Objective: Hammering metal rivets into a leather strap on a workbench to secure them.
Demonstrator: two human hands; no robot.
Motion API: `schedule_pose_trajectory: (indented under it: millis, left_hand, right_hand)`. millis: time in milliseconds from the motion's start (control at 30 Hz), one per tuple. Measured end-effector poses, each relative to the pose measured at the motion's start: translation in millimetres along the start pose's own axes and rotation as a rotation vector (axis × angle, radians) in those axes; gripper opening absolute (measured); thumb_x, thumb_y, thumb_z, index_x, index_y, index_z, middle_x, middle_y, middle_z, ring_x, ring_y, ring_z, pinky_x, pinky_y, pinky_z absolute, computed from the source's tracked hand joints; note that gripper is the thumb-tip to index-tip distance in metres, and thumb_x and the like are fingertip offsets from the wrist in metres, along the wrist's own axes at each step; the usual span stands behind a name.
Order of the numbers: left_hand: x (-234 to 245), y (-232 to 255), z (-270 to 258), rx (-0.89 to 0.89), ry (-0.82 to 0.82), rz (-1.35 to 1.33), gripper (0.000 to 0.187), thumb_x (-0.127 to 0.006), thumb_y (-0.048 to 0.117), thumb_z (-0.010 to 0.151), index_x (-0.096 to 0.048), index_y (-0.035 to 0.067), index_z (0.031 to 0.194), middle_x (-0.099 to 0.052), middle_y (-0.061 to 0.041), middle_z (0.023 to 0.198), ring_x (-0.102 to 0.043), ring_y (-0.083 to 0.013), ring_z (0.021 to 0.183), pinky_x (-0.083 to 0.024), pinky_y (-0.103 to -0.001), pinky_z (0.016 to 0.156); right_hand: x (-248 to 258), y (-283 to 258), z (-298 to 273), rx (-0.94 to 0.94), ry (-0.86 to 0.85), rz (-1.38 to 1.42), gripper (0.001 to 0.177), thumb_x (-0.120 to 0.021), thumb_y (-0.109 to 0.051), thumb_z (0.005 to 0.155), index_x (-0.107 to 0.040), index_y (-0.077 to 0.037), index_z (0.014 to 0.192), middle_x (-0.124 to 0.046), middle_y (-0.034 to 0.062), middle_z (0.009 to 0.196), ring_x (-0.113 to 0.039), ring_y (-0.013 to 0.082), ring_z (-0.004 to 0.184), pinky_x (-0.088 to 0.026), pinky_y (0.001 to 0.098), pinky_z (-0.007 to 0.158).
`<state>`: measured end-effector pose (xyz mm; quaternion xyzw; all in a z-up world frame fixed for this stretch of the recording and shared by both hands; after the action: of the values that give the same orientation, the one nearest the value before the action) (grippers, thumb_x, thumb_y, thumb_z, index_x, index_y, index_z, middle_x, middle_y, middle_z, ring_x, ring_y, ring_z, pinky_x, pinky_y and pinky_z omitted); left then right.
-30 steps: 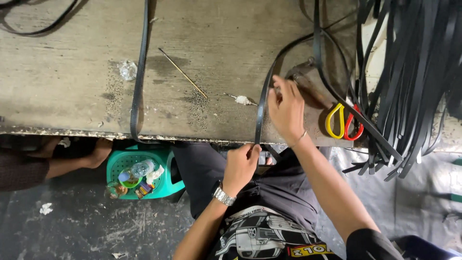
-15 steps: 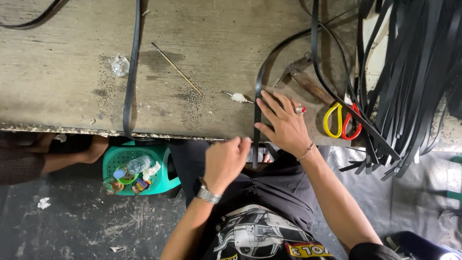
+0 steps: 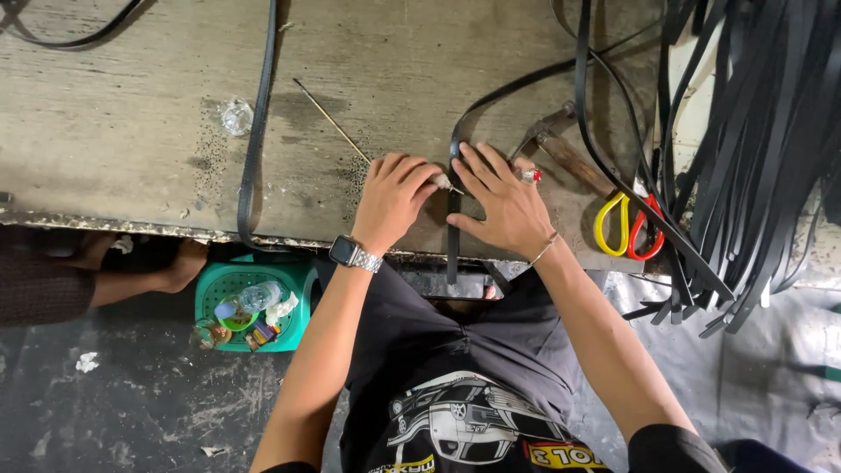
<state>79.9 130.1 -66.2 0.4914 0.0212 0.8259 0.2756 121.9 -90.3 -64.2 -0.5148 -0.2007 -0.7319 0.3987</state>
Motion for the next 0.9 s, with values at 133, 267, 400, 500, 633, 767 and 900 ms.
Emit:
schedule_pose_trajectory:
  millis: [133,267,400,500,633,767,900]
  left_hand:
    - [-4,-2,-3,0.02,0.008,-0.023,0.021,-0.067,0.024,0.099,-0.065,0.015,0.118,-0.067,-0.002,0.102,-0.061,-0.0206,0.104,-0.046,-0.035,0.087]
    - [-1,-2,-5,0.053,0.097,-0.103,0.025,-0.056,0.022,0.106,-0.06,0.01,0.127,-0.062,-0.007,0.096,-0.061,-0.0273,0.094,-0.049,-0.037,0.081]
    - [13,1,1,0.116,0.137,-0.228,0.026,-0.054,0.013,0.107,-0.06,0.008,0.132,-0.06,-0.01,0.097,-0.061,-0.0294,0.087,-0.051,-0.039,0.08]
    - [8,-1,-3,0.188,0.172,-0.292,0.027,-0.055,0.013,0.108,-0.058,0.007,0.134,-0.062,-0.015,0.102,-0.064,-0.0318,0.089,-0.054,-0.041,0.079]
    - [10,-1,-4,0.283,0.204,-0.429,0.027,-0.054,0.015,0.109,-0.056,0.001,0.131,-0.062,-0.021,0.102,-0.066,-0.0359,0.091,-0.055,-0.04,0.081]
    - [8,-8,-11,0.409,0.261,-0.567,0.03,-0.052,0.021,0.111,-0.054,-0.002,0.131,-0.063,-0.021,0.104,-0.066,-0.0293,0.09,-0.056,-0.038,0.083]
    - [19,-6,-8,0.508,0.338,-0.656,0.031,-0.047,0.021,0.111,-0.052,-0.003,0.13,-0.065,-0.019,0.095,-0.066,-0.0234,0.083,-0.056,-0.037,0.079]
  right_hand:
    - [-3,1,-3,-0.007,-0.004,0.009,0.079,-0.05,-0.074,0.095,-0.055,-0.014,0.147,-0.049,0.0072,0.159,-0.045,0.0251,0.143,-0.028,0.0466,0.096]
    - [-1,-2,-4,-0.008,-0.017,0.015,0.08,-0.05,-0.073,0.095,-0.054,-0.012,0.147,-0.046,0.0069,0.161,-0.045,0.0242,0.141,-0.027,0.0466,0.098]
    - [6,-9,-5,-0.029,-0.003,0.021,0.096,-0.055,-0.083,0.084,-0.055,-0.01,0.146,-0.047,0.0069,0.161,-0.046,0.0213,0.142,-0.026,0.0451,0.102]
    - [11,-13,-6,-0.044,-0.034,0.051,0.099,-0.052,-0.085,0.085,-0.052,-0.008,0.148,-0.045,0.0077,0.162,-0.044,0.0212,0.144,-0.023,0.0451,0.105]
    - [12,-6,0,-0.052,-0.05,0.085,0.1,-0.049,-0.086,0.086,-0.052,-0.008,0.148,-0.044,0.007,0.163,-0.042,0.0207,0.145,-0.023,0.0449,0.106]
    - [3,8,3,-0.123,-0.208,0.145,0.094,-0.05,-0.079,0.09,-0.048,-0.011,0.153,-0.037,0.0037,0.166,-0.042,0.0243,0.141,-0.024,0.0495,0.105]
    - [-4,11,2,-0.037,-0.067,0.108,0.083,-0.059,-0.069,0.091,-0.051,-0.012,0.151,-0.041,0.003,0.165,-0.046,0.0242,0.134,-0.026,0.0446,0.095]
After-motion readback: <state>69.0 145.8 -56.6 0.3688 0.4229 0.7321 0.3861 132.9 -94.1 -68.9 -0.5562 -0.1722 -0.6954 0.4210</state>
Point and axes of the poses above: each hand's wrist, its own z-axis towards the middle knuckle, its own x-axis out of the back of the hand, y = z × x, the point moved 1 cm from there along z, towards the middle knuckle
